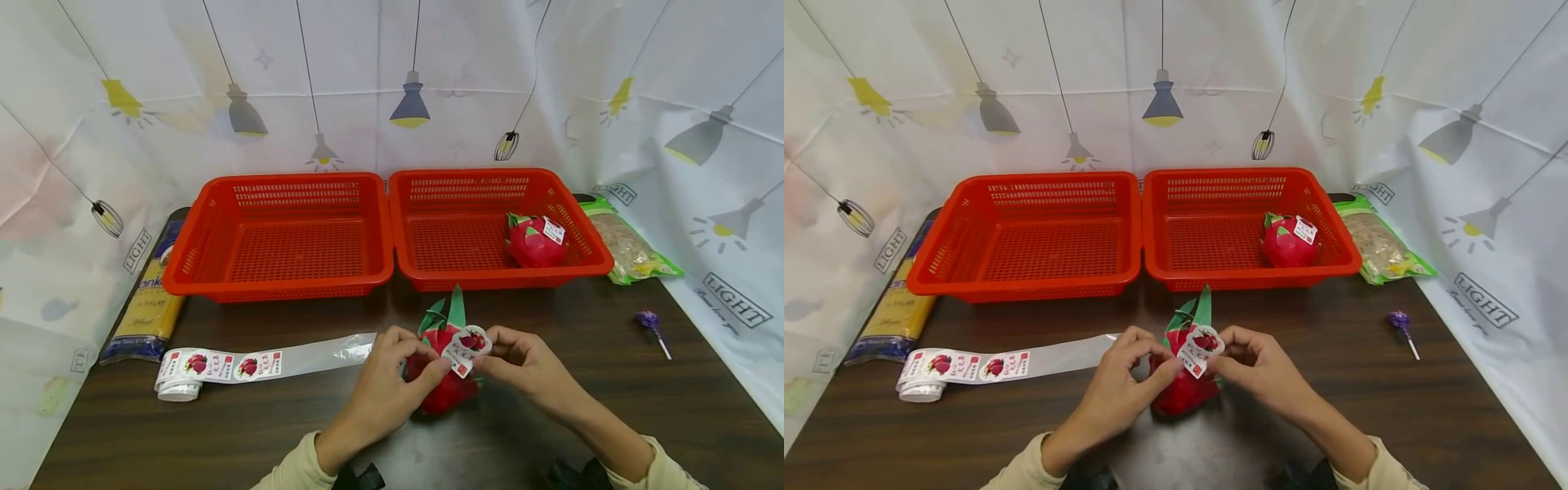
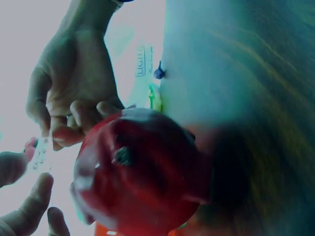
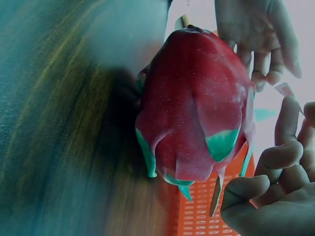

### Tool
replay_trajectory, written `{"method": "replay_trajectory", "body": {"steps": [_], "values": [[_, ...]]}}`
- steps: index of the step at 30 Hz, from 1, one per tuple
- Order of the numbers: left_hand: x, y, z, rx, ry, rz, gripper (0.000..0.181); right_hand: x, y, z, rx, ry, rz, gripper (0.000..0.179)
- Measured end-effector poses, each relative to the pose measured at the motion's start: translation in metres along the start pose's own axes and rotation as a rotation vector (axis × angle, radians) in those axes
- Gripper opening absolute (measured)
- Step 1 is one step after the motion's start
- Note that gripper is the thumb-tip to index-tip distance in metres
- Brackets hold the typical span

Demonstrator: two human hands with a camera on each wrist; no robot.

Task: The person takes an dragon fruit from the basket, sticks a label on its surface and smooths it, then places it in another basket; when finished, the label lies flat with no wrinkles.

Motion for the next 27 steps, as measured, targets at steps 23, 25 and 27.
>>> {"method": "replay_trajectory", "body": {"steps": [23, 25, 27], "values": [[0.006, 0.004, -0.015, -0.012, -0.019, -0.019, 0.012, -0.028, 0.001, 0.006, -0.071, 0.399, -0.100, 0.021], [0.007, 0.003, -0.015, -0.014, -0.019, -0.016, 0.013, -0.028, 0.000, 0.004, -0.063, 0.411, -0.101, 0.023], [0.008, 0.003, -0.015, -0.016, -0.019, -0.013, 0.015, -0.028, 0.000, 0.003, -0.059, 0.414, -0.112, 0.023]]}}
Point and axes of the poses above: each hand's wrist, its own y-axis away from the middle knuckle, its own z-axis out of the back of the hand, x = y × z, the point moved 9 cm from there along -y, towards the middle knuckle, and after that the axes turned 5 degrees about z, right-handed, at the moved point
